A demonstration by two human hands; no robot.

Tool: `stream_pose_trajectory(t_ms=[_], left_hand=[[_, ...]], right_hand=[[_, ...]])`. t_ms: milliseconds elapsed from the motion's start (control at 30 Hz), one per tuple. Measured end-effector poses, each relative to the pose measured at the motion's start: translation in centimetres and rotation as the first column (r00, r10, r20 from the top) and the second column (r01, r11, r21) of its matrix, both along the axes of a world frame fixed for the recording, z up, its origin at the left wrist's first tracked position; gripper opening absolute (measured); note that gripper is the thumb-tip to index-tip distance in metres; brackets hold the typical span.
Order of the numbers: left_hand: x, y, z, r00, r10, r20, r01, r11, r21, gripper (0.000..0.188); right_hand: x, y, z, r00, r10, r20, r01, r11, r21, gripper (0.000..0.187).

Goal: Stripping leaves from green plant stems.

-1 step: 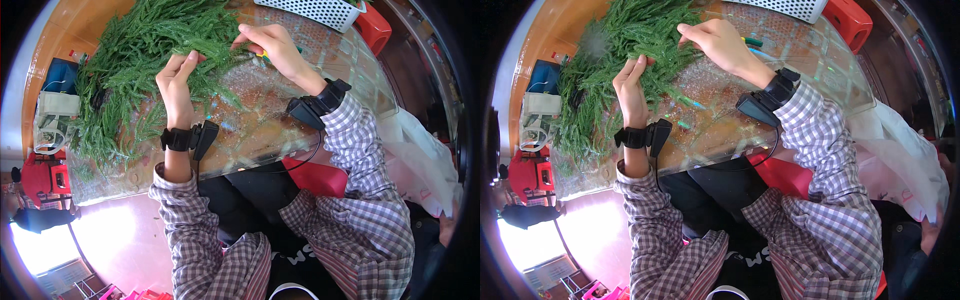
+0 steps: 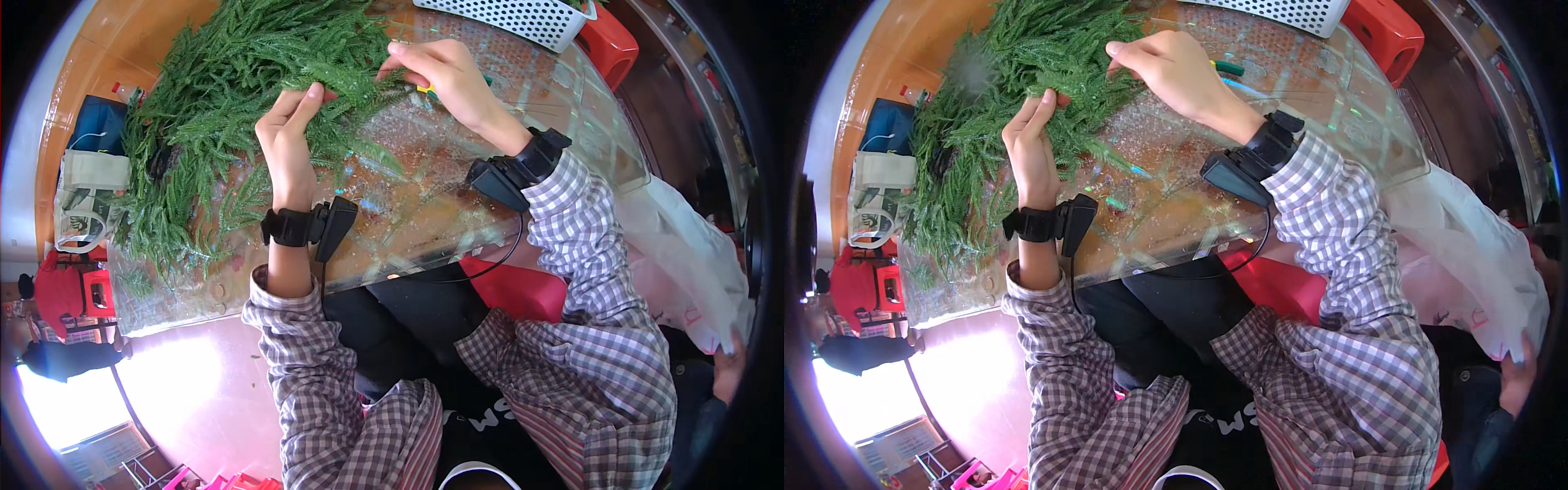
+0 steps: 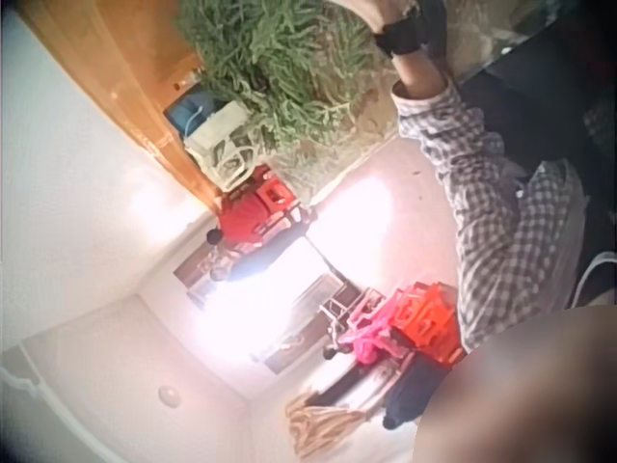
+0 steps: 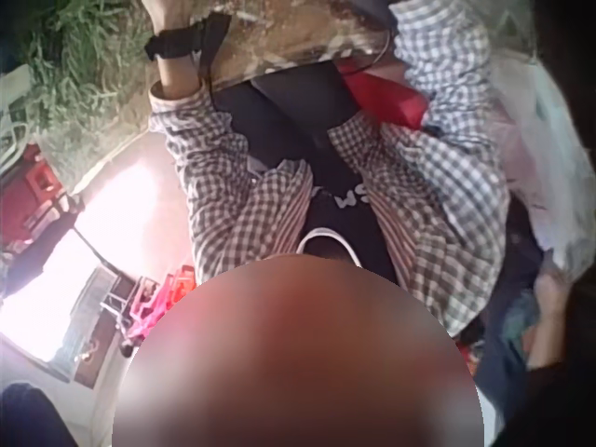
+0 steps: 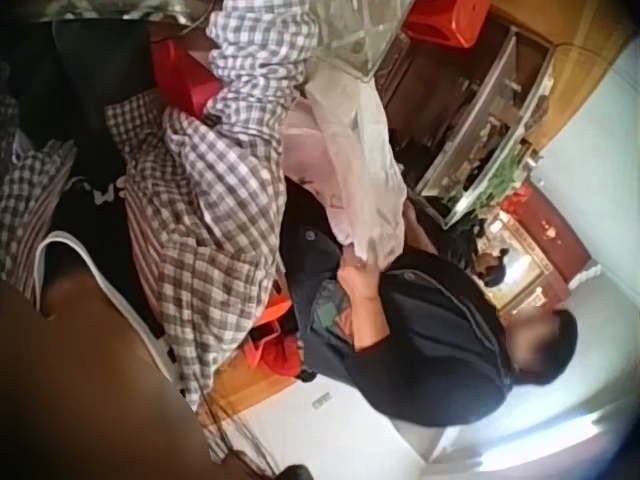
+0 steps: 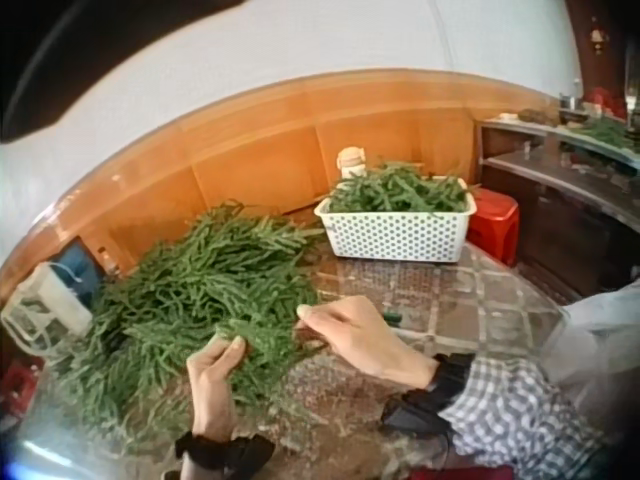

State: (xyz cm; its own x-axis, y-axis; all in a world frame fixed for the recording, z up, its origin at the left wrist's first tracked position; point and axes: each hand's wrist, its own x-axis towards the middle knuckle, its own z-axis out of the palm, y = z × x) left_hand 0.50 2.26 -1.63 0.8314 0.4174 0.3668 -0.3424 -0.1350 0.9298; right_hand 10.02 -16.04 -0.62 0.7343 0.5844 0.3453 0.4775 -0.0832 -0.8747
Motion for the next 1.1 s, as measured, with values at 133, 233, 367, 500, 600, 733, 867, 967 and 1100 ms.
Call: stream_pose_trajectory(t_ms=[133,233,367,500,600,733,867,967,1100], left_hand=[[0.3,-0.1,-0.2,0.997,-0.019,-0.076,0.021,0.999,0.030,0.019],[-0.1,-0.5,0.1,0.990,-0.025,-0.136,0.033,0.998,0.058,0.022],[-0.1,1.1,1.1,0.969,-0.118,0.219,0.157,0.973,-0.167,0.027],[-0.4,1.2,1.8,0.970,0.147,0.193,-0.198,0.939,0.281,0.029],[-0.1,0.3,0.6,0.981,0.133,0.143,-0.194,0.755,0.627,0.026],[0.2,0.4,0.1,0.998,0.053,0.038,-0.065,0.715,0.696,0.021],[0.1,0.5,-0.1,0.999,-0.040,-0.006,0.036,0.791,0.611,0.017],[0.1,0.5,-0.1,0.997,-0.080,-0.008,0.070,0.814,0.576,0.015],[0.2,0.4,-0.3,0.999,-0.043,0.010,0.029,0.807,0.589,0.014]], right_hand=[[0.2,0.1,-0.6,0.963,-0.095,0.252,0.126,0.986,-0.110,0.022],[1.0,0.2,-1.3,0.920,-0.143,0.364,0.184,0.980,-0.079,0.017],[2.0,-0.2,-1.3,0.813,-0.134,0.567,0.200,0.978,-0.055,0.012],[2.2,-0.4,-1.2,0.747,-0.077,0.660,0.202,0.972,-0.116,0.014],[1.6,0.0,-1.1,0.667,-0.070,0.741,0.108,0.994,-0.003,0.015],[1.0,-0.3,-0.5,0.727,-0.083,0.682,0.106,0.994,0.007,0.013],[0.8,-0.2,-0.1,0.604,-0.112,0.789,0.202,0.979,-0.016,0.014],[1.3,-0.6,-0.1,0.545,-0.097,0.833,0.292,0.953,-0.080,0.016],[1.5,-0.6,-0.2,0.416,-0.110,0.903,0.335,0.941,-0.040,0.020]])
